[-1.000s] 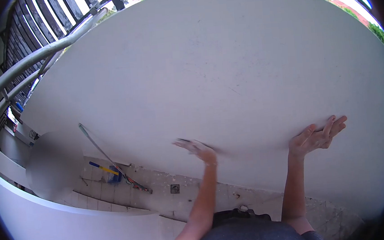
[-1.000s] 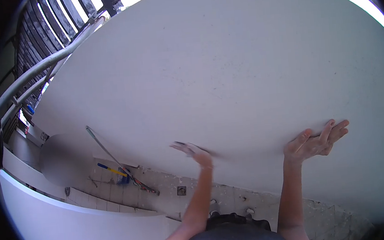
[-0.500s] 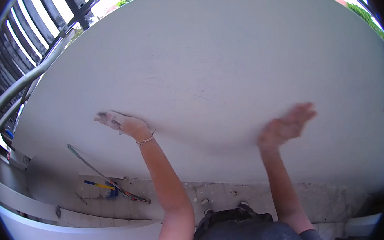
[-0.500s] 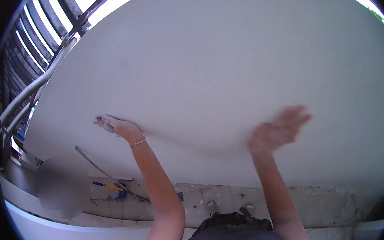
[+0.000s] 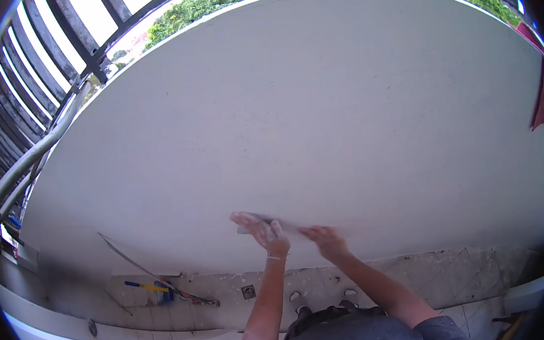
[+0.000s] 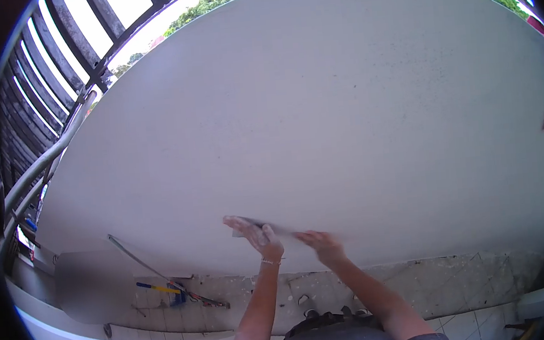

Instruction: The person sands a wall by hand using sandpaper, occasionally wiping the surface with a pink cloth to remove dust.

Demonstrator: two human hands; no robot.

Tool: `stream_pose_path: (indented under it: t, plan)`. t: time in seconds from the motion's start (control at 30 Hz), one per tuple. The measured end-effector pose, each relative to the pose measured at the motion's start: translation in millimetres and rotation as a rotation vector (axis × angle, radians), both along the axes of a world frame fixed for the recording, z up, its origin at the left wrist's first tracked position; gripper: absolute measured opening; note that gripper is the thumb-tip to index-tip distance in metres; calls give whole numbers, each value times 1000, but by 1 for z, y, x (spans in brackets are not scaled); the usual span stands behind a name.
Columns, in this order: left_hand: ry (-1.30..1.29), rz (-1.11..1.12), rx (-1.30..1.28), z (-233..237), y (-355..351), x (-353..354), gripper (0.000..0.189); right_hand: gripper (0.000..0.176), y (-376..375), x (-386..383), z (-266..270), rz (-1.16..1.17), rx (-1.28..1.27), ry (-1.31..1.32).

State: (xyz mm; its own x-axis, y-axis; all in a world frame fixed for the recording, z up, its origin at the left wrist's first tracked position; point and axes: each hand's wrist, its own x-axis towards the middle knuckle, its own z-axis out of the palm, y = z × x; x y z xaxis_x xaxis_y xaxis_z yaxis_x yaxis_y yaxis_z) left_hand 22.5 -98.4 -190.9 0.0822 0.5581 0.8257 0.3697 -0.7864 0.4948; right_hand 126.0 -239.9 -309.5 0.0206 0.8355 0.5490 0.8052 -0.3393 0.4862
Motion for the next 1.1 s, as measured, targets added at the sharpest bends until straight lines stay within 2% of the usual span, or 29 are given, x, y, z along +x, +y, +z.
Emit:
stream_pose_path:
  t: [0.03, 0.1, 0.17, 0.27, 0.37, 0.47, 0.5, 0.53, 0.57, 0.6, 0.63, 0.67, 0.73, 0.8, 0.9, 0.97, 1.03, 1.07, 1.1]
  plan:
    - [14, 12, 43, 7, 1, 6, 77, 70, -28, 9, -13, -27, -3, 12]
    - [-4, 33, 117, 31, 4, 17, 77, 65, -75, 22, -19, -85, -32, 451]
    - [-72, 42, 168, 66, -3, 32, 76, 69, -101, 33, 0, -263, 84, 724]
    - [-182, 57, 206, 118, -21, 59, 71, 73, -108, 62, 59, -231, 550, 598]
    - [118, 12, 415, 101, -45, 80, 66, 75, -105, 77, 119, -205, 755, 648]
    - [405, 0, 615, 78, -61, 95, 63, 74, -110, 86, 171, -141, 822, 617]
    - [560, -165, 519, 57, -49, 80, 62, 74, -115, 93, 181, -118, 833, 608]
    - [600, -213, 440, 21, -28, 55, 59, 74, -122, 101, 188, -100, 843, 604]
    - [638, -256, 359, -13, -6, 31, 57, 74, -133, 108, 193, -86, 850, 605]
    - [560, -179, 306, -35, 15, 10, 53, 74, -142, 118, 198, -70, 877, 565]
    - [348, -109, 452, -25, 35, -8, 43, 74, -150, 131, 204, -56, 910, 524]
    - [309, -23, 359, 0, 43, -21, 56, 74, -152, 140, 212, -46, 944, 485]
    - [-23, 122, 196, 95, 36, 0, 71, 72, -145, 154, 240, -57, 1025, 433]
    - [-133, 178, 152, 168, 25, 15, 72, 71, -130, 170, 260, -107, 1101, 353]
    - [-178, 204, 166, 197, -9, 56, 69, 71, -115, 178, 273, -196, 1167, 233]
    - [-106, 23, 304, 151, -39, 84, 72, 72, -116, 178, 273, -181, 1148, 218]
    - [228, 84, 433, 60, -50, 87, 76, 72, -117, 182, 271, -169, 1137, 208]
    - [308, 65, 444, 13, -39, 74, 79, 72, -117, 183, 269, -163, 1131, 208]
    - [281, 54, 376, 0, -31, 60, 79, 72, -118, 183, 267, -167, 1124, 199]
